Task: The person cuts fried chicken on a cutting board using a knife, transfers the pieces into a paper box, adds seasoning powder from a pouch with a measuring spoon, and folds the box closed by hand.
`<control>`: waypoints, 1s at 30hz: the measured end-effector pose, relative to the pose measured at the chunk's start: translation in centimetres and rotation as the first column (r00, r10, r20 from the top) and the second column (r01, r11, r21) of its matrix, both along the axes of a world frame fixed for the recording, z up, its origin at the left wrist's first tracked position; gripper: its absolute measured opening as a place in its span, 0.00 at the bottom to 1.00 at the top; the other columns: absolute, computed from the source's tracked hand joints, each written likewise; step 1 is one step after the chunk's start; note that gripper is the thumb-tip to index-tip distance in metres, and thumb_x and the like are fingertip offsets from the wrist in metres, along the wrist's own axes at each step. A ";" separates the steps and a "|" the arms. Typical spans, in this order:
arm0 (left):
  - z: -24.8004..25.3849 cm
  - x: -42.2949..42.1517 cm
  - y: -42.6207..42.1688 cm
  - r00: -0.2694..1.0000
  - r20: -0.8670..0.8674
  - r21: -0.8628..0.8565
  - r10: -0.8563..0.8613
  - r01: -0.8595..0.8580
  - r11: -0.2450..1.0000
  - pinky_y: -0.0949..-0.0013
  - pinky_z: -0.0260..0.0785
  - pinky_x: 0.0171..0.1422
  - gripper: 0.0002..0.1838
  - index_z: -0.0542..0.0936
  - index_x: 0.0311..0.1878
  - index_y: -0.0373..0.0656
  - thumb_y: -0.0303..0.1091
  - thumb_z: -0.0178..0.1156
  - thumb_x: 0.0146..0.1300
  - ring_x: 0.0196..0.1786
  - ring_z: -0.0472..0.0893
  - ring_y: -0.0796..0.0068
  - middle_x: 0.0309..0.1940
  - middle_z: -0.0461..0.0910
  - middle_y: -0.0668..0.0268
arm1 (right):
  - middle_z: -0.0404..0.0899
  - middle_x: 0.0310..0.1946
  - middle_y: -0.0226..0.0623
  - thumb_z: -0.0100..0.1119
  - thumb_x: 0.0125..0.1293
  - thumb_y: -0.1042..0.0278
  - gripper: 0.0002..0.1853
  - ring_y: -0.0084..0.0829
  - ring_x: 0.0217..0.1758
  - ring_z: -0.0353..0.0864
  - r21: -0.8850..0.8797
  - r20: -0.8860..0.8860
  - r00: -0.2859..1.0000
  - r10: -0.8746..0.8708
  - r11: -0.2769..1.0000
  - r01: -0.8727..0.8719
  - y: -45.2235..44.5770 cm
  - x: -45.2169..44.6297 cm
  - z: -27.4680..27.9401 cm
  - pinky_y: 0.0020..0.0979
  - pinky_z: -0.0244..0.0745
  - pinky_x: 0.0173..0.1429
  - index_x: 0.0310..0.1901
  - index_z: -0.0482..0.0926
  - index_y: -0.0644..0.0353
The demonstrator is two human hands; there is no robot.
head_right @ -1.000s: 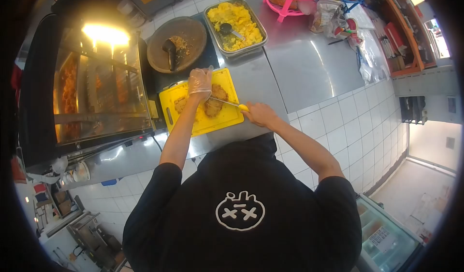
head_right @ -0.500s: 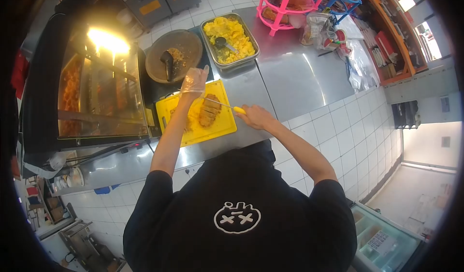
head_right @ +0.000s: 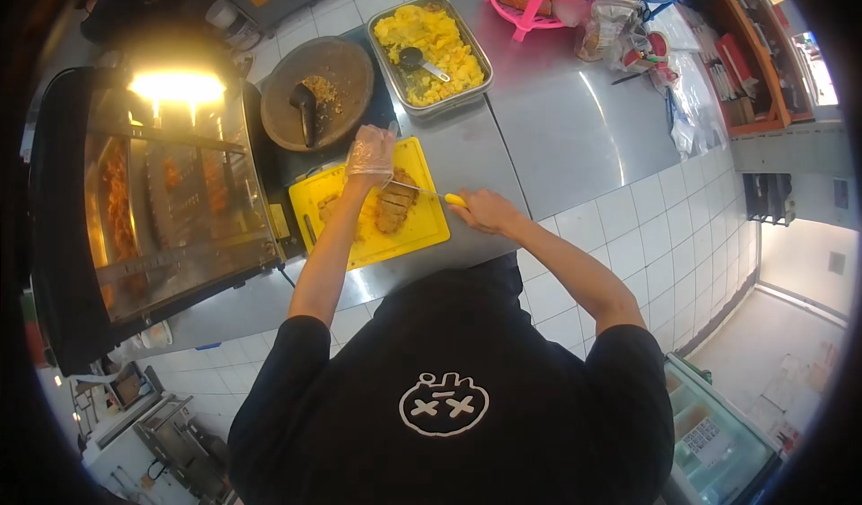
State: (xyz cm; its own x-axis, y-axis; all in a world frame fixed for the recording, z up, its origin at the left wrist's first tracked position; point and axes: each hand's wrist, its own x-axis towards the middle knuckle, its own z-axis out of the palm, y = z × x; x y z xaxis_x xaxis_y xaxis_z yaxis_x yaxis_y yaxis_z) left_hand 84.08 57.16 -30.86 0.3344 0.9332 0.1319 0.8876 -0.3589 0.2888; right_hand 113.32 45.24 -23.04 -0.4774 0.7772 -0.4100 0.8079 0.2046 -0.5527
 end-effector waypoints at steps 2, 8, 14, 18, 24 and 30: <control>0.4 -0.2 -1.1 0.999 -0.023 -0.007 -0.030 0.030 1.000 0.45 0.72 0.61 0.22 0.82 0.40 0.37 0.45 0.47 0.78 0.53 0.79 0.45 0.44 0.82 0.47 | 0.85 0.32 0.59 0.50 0.80 0.42 0.25 0.64 0.39 0.84 -0.002 0.020 1.000 -0.002 1.000 0.002 -0.7 -0.2 -0.3 0.59 0.78 0.46 0.55 0.78 0.61; 2.7 0.4 -2.2 0.990 0.108 -0.079 0.089 -0.081 0.994 0.46 0.71 0.63 0.21 0.82 0.43 0.38 0.45 0.45 0.78 0.54 0.78 0.46 0.45 0.81 0.48 | 0.85 0.33 0.59 0.49 0.80 0.42 0.26 0.63 0.39 0.85 0.033 0.042 0.999 0.008 0.999 -0.010 -1.1 -0.3 -1.2 0.59 0.78 0.46 0.55 0.77 0.61; 0.6 -0.5 -1.6 0.993 0.119 -0.011 0.016 -0.015 1.000 0.47 0.71 0.61 0.20 0.83 0.41 0.38 0.42 0.46 0.78 0.54 0.78 0.46 0.44 0.82 0.48 | 0.85 0.34 0.58 0.48 0.80 0.40 0.27 0.61 0.40 0.85 0.067 0.106 0.994 0.010 0.998 -0.018 -1.4 -1.1 1.0 0.58 0.78 0.46 0.53 0.77 0.61; 4.0 -1.4 -1.2 0.896 0.445 0.047 -0.020 -0.001 0.999 0.48 0.72 0.56 0.20 0.85 0.42 0.39 0.42 0.48 0.77 0.50 0.80 0.48 0.43 0.84 0.49 | 0.85 0.33 0.56 0.49 0.80 0.40 0.27 0.61 0.39 0.85 0.103 0.113 0.993 -0.034 0.994 0.023 -2.7 -1.3 3.8 0.58 0.78 0.46 0.52 0.78 0.62; 18.6 -3.0 -6.7 0.162 0.854 -0.453 0.495 -0.236 0.860 0.54 0.74 0.59 0.17 0.85 0.54 0.42 0.43 0.57 0.74 0.49 0.85 0.58 0.49 0.88 0.62 | 0.84 0.34 0.60 0.51 0.80 0.43 0.28 0.64 0.42 0.83 -0.095 -0.056 0.951 -0.305 0.950 0.299 -8.6 -0.4 7.0 0.56 0.77 0.48 0.52 0.79 0.67; 11.2 -1.6 -11.6 0.910 0.031 -0.023 -0.414 0.415 0.909 0.42 0.54 0.81 0.32 0.78 0.71 0.49 0.55 0.61 0.68 0.75 0.68 0.49 0.72 0.72 0.54 | 0.84 0.31 0.56 0.52 0.80 0.45 0.27 0.55 0.37 0.85 -0.210 -0.242 0.748 -0.618 0.786 0.582 -14.5 -0.8 3.0 0.49 0.76 0.44 0.44 0.80 0.69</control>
State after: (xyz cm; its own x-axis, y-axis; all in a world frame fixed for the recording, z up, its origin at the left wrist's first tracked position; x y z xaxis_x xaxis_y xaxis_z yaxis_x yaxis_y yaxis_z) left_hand 82.50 45.55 -19.63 0.6890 0.7146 0.1210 0.6529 -0.6844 0.3246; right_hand 112.48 30.76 -20.02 -0.0362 0.8990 -0.4364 0.5467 -0.3477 -0.7617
